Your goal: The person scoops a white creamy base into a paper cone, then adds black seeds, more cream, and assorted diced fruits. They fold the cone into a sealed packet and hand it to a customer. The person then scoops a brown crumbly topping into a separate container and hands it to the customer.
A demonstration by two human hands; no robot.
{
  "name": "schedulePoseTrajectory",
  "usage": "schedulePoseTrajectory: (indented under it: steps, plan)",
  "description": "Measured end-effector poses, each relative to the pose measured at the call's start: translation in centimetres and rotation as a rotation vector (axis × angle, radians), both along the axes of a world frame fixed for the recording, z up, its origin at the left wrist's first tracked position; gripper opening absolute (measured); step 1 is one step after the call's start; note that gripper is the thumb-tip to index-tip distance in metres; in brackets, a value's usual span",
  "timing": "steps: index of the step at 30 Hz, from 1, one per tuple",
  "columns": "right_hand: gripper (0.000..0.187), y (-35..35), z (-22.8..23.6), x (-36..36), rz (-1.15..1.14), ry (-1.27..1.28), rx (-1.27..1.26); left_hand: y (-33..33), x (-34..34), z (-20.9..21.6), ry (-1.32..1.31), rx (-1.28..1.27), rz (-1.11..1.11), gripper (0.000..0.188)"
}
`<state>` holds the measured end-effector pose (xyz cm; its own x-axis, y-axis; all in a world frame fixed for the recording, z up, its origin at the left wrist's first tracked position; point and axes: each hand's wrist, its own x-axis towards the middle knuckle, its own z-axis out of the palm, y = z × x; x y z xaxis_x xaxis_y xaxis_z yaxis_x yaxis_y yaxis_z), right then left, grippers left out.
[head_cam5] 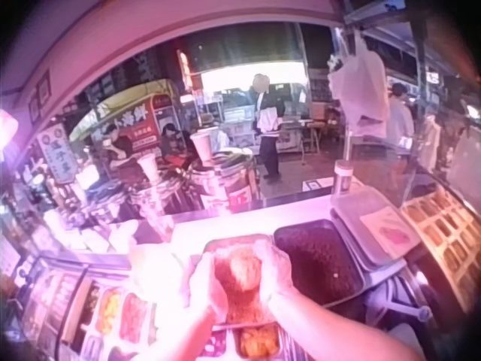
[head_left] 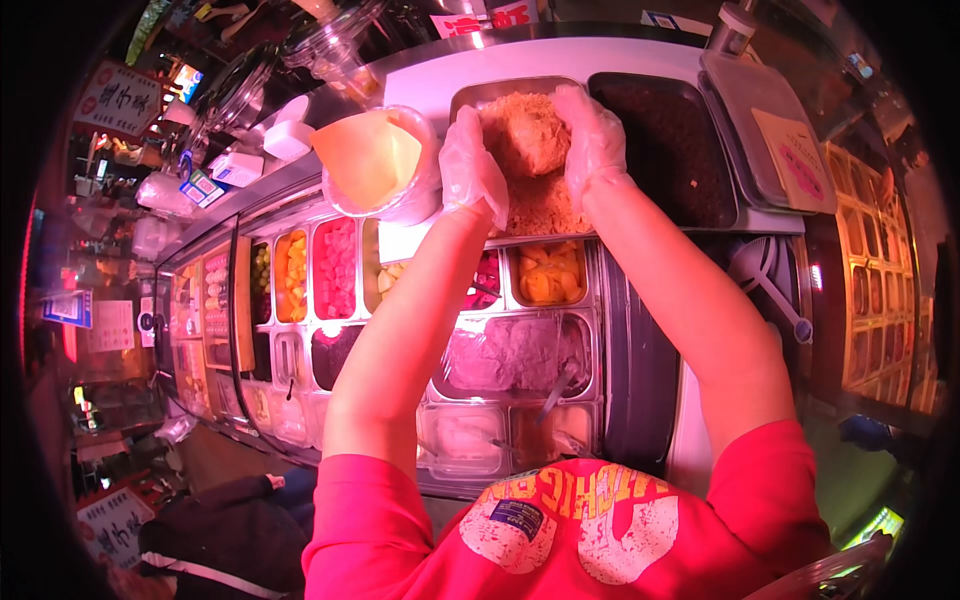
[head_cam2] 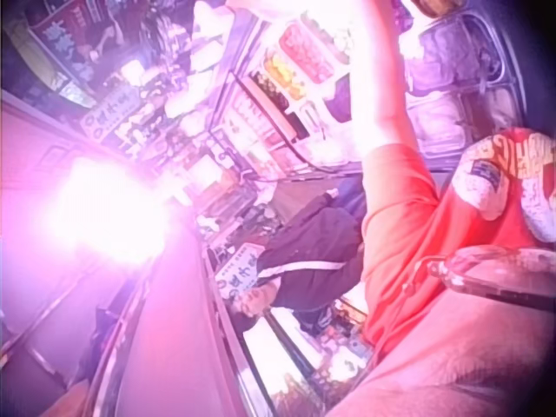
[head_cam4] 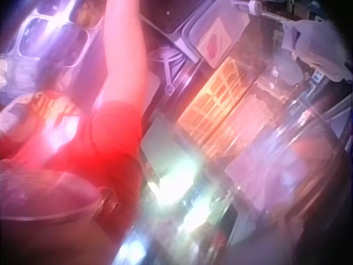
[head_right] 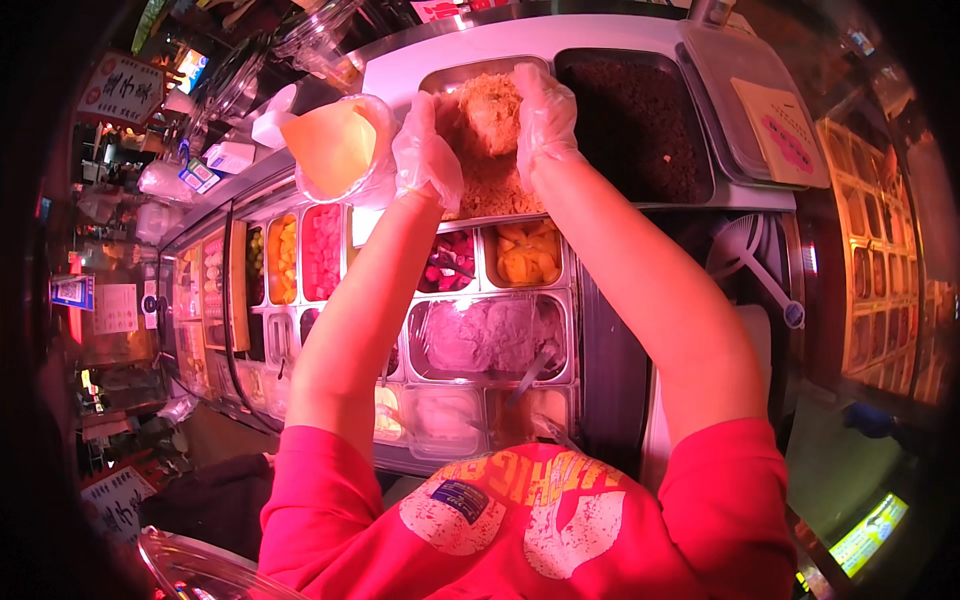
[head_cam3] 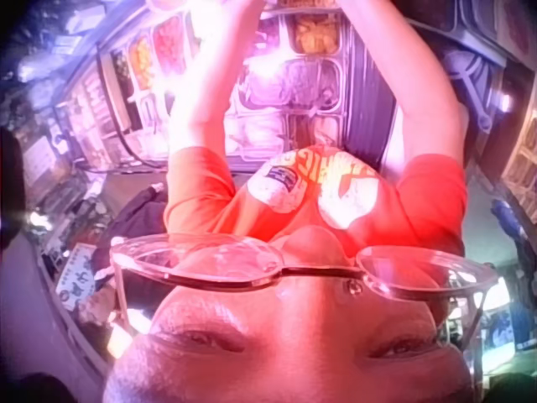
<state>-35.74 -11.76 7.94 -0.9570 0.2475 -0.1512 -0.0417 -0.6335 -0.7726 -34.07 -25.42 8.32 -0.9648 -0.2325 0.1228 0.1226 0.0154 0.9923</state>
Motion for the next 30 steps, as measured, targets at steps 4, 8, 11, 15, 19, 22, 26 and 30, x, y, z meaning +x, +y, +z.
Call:
schedulePoseTrajectory:
  steps: [4,8,11,15,19,22,26,30]
  plan:
    - [0.041,-0.4,-1.0,0.4,0.112,-0.205,-0.014,2.0,0.8,0.2,-0.197,0.09,-0.02,0.054]
    - [0.045,-0.6,-0.3,0.4,0.039,0.006,-0.069,1.9,0.6,1.2,-0.117,-0.004,0.001,0.057]
    - [0.052,-0.2,-0.1,-0.2,0.049,0.057,0.027,0.3,0.2,0.2,0.012,-0.407,0.018,0.053]
    - [0.046,-0.4,-0.5,0.1,0.136,-0.049,0.017,3.0,0.8,-0.4,-0.206,0.241,0.062,0.041]
    - [0.037,-1.4,0.8,1.8,0.107,-0.036,-0.041,2.6,1.0,-0.4,-0.067,0.068,0.124,0.026]
    - [0.034,-1.5,0.8,1.8,0.03,-0.054,0.071,1.5,0.9,-0.6,-0.12,0.306,0.152,0.027]
    - [0.034,-3.5,0.2,3.1,0.104,-0.146,0.509,0.6,2.3,-1.8,0.141,-0.712,0.147,0.024]
    - [0.035,-2.1,-3.8,0.7,0.173,0.042,0.064,3.3,-0.1,-3.1,0.175,-0.73,0.125,0.036]
